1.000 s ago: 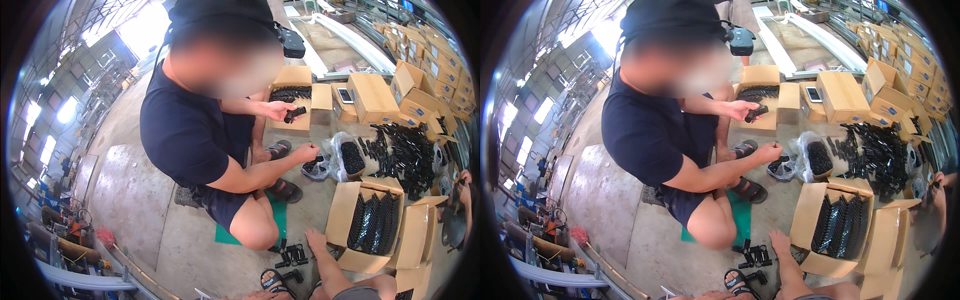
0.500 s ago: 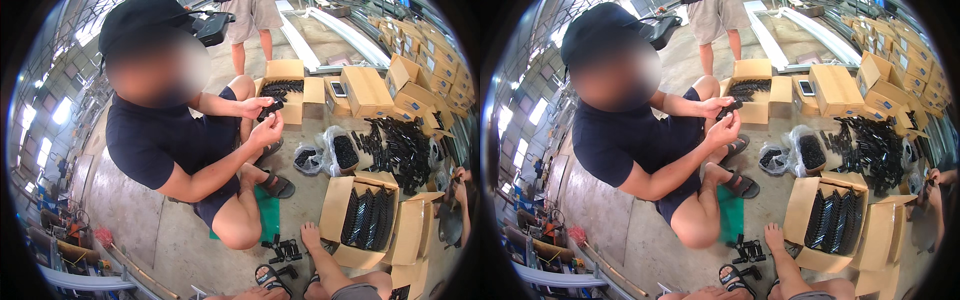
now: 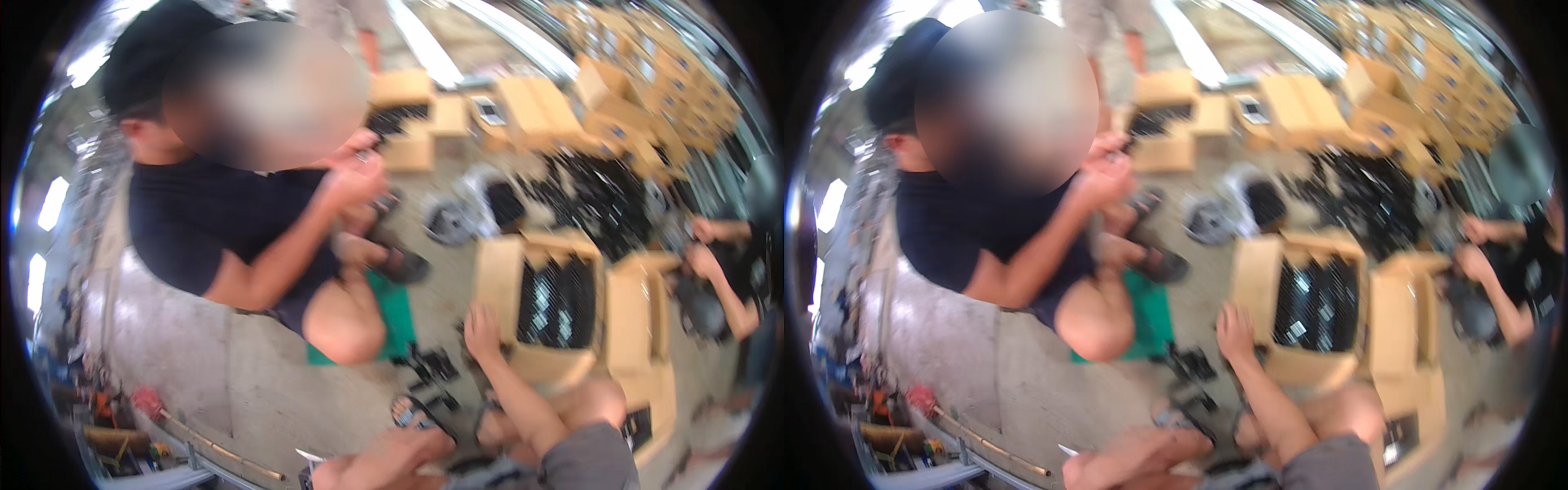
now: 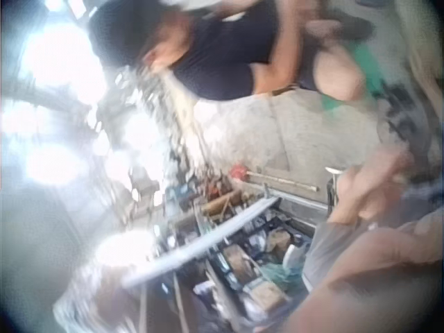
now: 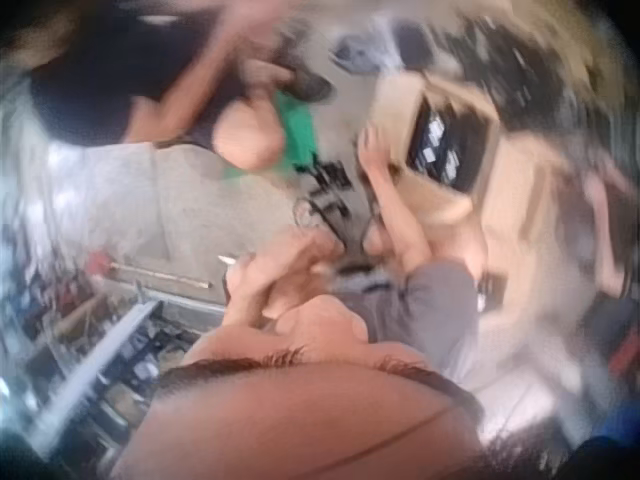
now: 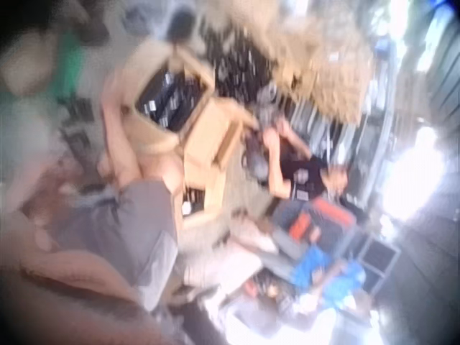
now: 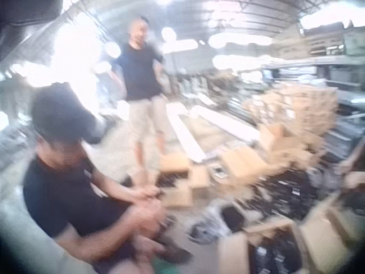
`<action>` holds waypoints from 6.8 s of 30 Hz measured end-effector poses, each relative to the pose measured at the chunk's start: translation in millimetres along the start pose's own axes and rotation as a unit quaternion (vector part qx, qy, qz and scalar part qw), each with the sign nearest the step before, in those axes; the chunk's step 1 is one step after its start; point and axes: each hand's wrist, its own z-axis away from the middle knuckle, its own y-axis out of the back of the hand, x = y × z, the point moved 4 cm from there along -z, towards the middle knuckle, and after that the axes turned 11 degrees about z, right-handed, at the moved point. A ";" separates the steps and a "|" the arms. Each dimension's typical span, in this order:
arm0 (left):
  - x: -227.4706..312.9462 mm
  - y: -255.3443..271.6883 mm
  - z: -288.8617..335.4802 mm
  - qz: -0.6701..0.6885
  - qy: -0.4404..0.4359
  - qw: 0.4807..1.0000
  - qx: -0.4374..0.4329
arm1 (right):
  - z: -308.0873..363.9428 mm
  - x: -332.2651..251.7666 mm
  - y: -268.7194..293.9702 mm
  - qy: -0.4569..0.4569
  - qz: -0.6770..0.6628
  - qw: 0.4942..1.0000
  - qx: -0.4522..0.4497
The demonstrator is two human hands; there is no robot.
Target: The person assembles black plastic pipe fittings by hand, inserting smaller components into larger ones while sitting on the floor surrounded by boxes of parts.
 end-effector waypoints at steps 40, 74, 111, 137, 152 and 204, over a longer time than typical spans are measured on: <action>-110.8 -46.5 -4.6 -0.052 0.061 0.997 -0.013 | -170.2 200.6 4.3 -0.102 0.275 0.924 -0.244; -2.3 -56.7 -37.3 0.515 0.058 0.855 -0.005 | 42.4 -108.7 235.4 0.082 -0.237 0.934 -0.254; -36.4 -36.5 -42.2 0.594 0.060 0.793 0.120 | 40.0 -99.7 219.5 -0.189 -0.481 0.687 -0.510; -59.6 1.0 -28.1 0.488 0.092 0.849 0.182 | -22.9 -56.6 226.9 -0.237 -0.497 0.779 -0.300; -10.5 11.0 -0.4 0.526 0.084 0.837 0.127 | -145.8 121.3 176.2 -0.198 -0.217 0.933 -0.209; -360.0 -39.2 -282.4 0.243 0.453 0.778 0.360 | -342.8 165.0 -31.9 -0.154 0.182 0.969 -0.060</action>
